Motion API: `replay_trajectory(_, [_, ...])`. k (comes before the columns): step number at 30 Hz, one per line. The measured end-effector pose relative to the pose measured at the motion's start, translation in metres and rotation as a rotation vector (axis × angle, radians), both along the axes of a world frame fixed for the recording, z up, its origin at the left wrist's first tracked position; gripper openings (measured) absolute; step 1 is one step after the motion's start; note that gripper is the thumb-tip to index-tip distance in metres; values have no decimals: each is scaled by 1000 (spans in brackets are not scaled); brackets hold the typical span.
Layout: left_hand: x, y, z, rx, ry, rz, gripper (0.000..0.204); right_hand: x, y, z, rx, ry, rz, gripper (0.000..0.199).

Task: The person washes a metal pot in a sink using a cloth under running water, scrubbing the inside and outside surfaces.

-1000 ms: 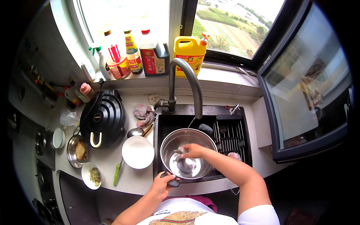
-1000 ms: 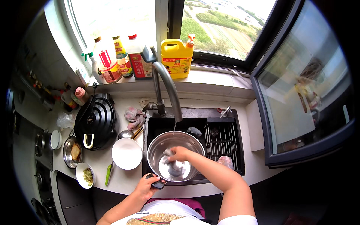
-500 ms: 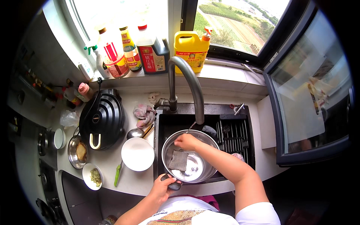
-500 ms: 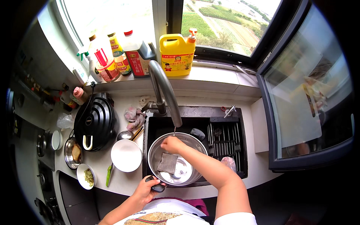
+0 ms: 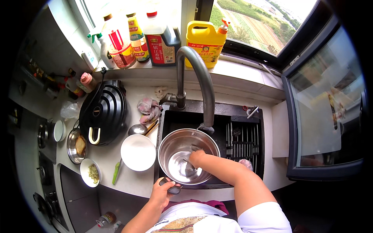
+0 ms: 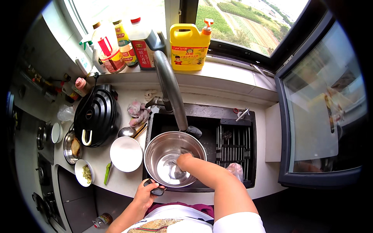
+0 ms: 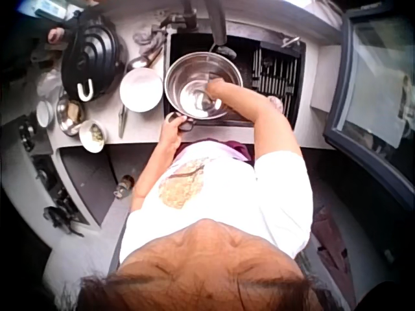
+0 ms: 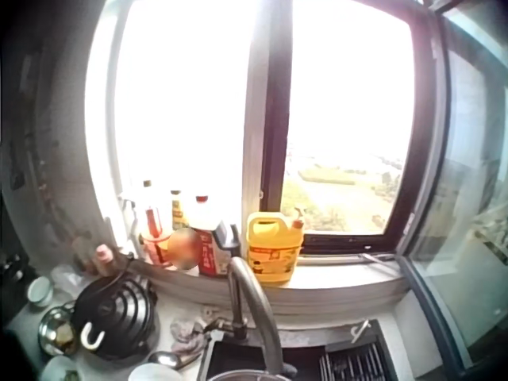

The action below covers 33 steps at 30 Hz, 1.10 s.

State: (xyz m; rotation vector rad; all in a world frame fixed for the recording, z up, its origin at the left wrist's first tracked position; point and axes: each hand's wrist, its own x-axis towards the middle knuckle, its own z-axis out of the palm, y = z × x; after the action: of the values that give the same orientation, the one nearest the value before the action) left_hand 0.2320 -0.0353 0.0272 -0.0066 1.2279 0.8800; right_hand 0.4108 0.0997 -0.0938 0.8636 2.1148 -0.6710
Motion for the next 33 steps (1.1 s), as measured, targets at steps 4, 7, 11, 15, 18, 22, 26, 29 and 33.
replay_trajectory(4, [11, -3, -4, 33, -39, 17, 20, -1, -26, -17, -433, 41, 129, 26])
replay_trajectory(7, [10, -6, -4, 23, 4, -28, 26, -31, -37, -7, -575, 364, -73, 28])
replay_trajectory(11, [8, -3, -1, 66, 22, -68, 24, -31, -9, -5, 88, 489, -280, 53])
replay_trajectory(15, [6, 7, 7, 98, 7, -79, 23, 12, 18, -2, 108, 65, -241, 36])
replay_trajectory(18, [9, 8, 7, 96, -10, -73, 21, 24, 9, 6, 50, -51, -268, 29])
replay_trajectory(22, [13, 13, 18, 97, -12, -97, 22, 11, 12, 16, 111, 82, -299, 47])
replay_trajectory(26, [12, 20, 19, 191, 16, -119, 23, -4, 11, 18, 238, 270, -360, 62])
replay_trajectory(29, [7, 30, 14, 239, 7, -101, 26, 2, 29, 27, 314, 111, -373, 59])
replay_trajectory(33, [10, 42, 14, 276, 3, -51, 26, 22, 45, 24, 259, -29, -322, 35])
